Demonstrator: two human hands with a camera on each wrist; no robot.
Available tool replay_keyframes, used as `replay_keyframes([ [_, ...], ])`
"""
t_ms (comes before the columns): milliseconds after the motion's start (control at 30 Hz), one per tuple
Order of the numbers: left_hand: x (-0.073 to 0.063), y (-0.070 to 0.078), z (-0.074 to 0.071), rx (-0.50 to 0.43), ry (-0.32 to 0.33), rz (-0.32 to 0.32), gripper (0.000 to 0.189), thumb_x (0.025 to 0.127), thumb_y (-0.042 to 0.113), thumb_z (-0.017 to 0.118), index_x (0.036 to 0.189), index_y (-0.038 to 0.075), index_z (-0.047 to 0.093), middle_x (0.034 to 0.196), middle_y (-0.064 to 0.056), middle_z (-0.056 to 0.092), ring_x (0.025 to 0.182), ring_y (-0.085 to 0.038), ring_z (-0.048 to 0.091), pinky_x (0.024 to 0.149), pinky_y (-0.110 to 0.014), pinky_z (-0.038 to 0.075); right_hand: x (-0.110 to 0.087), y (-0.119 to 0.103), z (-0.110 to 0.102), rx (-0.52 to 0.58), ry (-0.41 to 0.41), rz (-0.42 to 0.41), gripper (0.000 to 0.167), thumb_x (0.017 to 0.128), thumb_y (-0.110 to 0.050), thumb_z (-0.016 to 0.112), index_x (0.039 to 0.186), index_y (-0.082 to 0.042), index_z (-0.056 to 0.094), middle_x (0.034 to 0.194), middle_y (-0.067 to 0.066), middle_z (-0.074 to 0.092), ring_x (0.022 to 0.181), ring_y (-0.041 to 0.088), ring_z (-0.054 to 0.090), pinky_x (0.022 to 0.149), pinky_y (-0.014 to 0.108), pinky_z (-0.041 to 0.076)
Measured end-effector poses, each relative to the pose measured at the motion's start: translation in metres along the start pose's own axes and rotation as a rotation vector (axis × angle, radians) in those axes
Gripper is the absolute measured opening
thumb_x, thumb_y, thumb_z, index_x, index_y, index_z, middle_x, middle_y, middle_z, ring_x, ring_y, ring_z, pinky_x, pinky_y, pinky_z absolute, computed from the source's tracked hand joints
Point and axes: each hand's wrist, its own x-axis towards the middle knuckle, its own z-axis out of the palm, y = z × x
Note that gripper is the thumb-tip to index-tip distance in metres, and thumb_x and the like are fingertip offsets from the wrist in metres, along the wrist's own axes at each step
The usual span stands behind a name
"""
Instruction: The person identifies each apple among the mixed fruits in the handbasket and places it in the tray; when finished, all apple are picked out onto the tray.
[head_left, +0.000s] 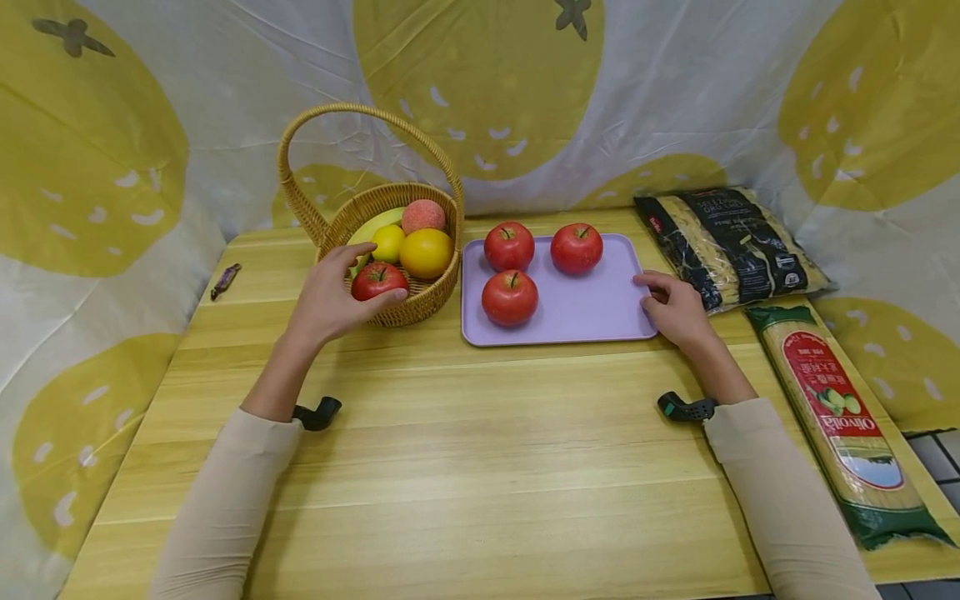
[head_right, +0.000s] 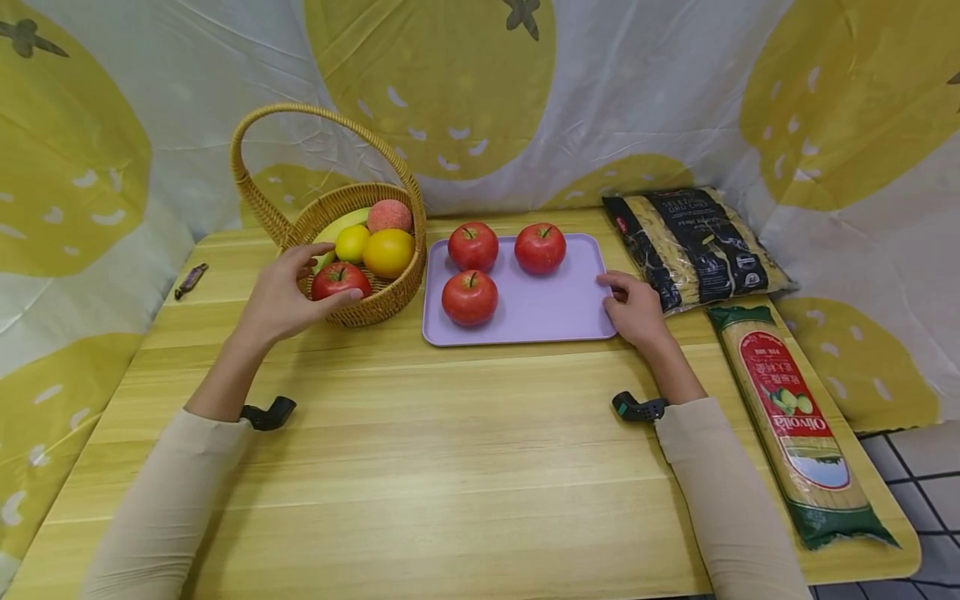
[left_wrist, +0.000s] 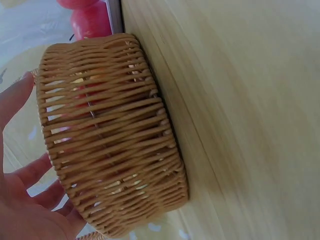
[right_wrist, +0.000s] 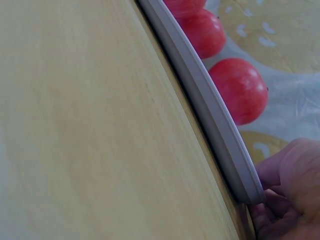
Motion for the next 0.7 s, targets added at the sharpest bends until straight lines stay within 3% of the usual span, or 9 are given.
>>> replay_keyframes([
  [233,0.004,-0.011,-0.002,0.018,-0.024,-0.008,0.088,0.084,0.060,0.076,0.151,0.009,0.050,0.143,-0.020,0.056,0.110,-0.039,0.054,0.087,-0.051,0.048,0.000,-0.001,0.000,0.002,0.000,-0.003,0.044,0.103,-0.006,0.051,0.147,-0.004,0.055,0.159,0.017,0.046,0.139,0.035,0.049,0.113,0.053,0.045],
  [500,0.011,-0.009,-0.010,0.083,-0.126,-0.026,0.092,0.084,0.063,0.075,0.152,0.008,0.048,0.149,-0.024,0.052,0.127,-0.044,0.051,0.102,-0.064,0.046,0.000,-0.001,0.000,-0.001,-0.002,-0.004,0.044,0.103,-0.006,0.051,0.147,-0.004,0.056,0.159,0.016,0.046,0.139,0.034,0.049,0.113,0.052,0.045],
  [700,0.016,-0.002,-0.014,0.158,-0.219,-0.013,0.091,0.085,0.064,0.073,0.152,0.008,0.048,0.141,-0.025,0.057,0.121,-0.042,0.055,0.099,-0.060,0.048,-0.001,-0.002,-0.001,0.005,-0.011,0.006,0.044,0.104,-0.006,0.051,0.147,-0.004,0.055,0.160,0.017,0.045,0.141,0.035,0.048,0.115,0.053,0.043],
])
